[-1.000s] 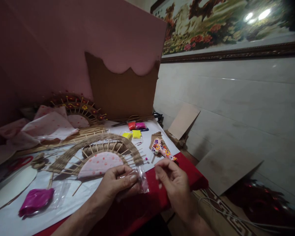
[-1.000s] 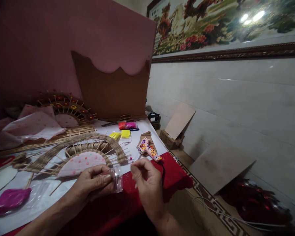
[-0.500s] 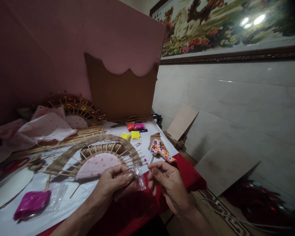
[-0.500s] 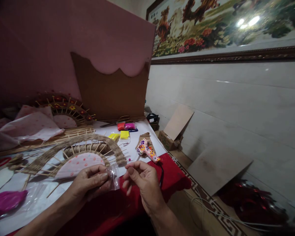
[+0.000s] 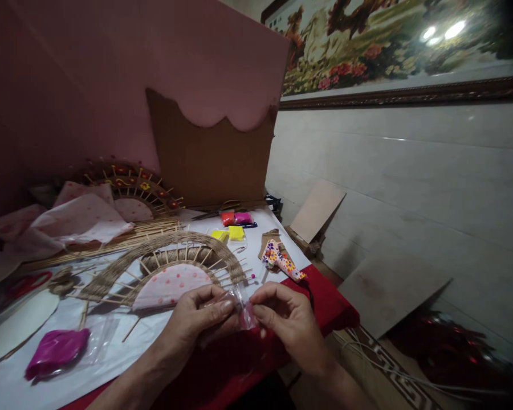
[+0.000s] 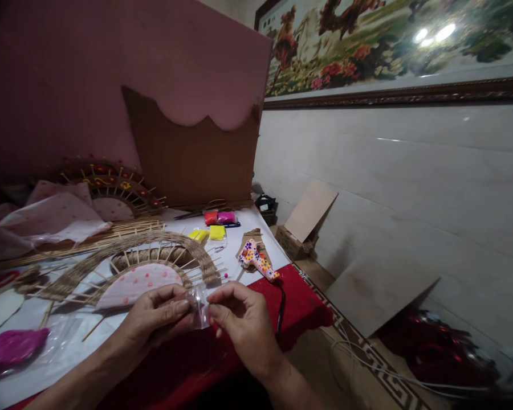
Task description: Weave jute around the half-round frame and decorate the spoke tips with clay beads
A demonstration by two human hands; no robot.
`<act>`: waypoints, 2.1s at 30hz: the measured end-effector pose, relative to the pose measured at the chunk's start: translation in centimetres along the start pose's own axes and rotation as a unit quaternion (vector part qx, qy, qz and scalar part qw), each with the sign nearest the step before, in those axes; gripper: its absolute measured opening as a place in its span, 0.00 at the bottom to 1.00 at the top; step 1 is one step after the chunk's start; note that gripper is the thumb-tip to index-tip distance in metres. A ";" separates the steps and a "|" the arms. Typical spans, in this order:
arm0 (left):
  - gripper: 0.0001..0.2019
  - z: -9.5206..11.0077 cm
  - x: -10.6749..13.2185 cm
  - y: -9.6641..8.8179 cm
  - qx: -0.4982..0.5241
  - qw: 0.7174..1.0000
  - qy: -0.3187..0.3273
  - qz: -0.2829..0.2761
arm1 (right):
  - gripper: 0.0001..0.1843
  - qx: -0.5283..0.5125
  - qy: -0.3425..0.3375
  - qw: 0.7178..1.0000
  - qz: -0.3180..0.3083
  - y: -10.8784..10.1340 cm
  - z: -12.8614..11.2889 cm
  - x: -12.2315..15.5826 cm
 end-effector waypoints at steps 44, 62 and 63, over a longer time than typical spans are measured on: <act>0.13 -0.2 -0.2 0.0 -0.012 1.000 0.007 0.006 | 0.08 -0.219 0.102 0.970 0.034 -1.3 1.9 -0.7; 0.15 -0.4 -0.2 -0.3 -0.041 0.999 0.011 0.020 | 0.14 -0.183 0.116 0.976 0.020 -1.6 2.2 -0.9; 0.15 -0.4 -0.1 -0.2 -0.041 0.999 0.009 0.020 | 0.15 -0.170 0.108 0.979 0.025 -1.8 2.1 -1.2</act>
Point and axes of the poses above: each hand's wrist, its own x-axis away from the middle knuckle, its own y-axis out of the palm, z = x × y, the point moved 6 cm from there along -x, towards the middle knuckle, and after that the axes turned 5 degrees about -y, right-handed, at the moved point
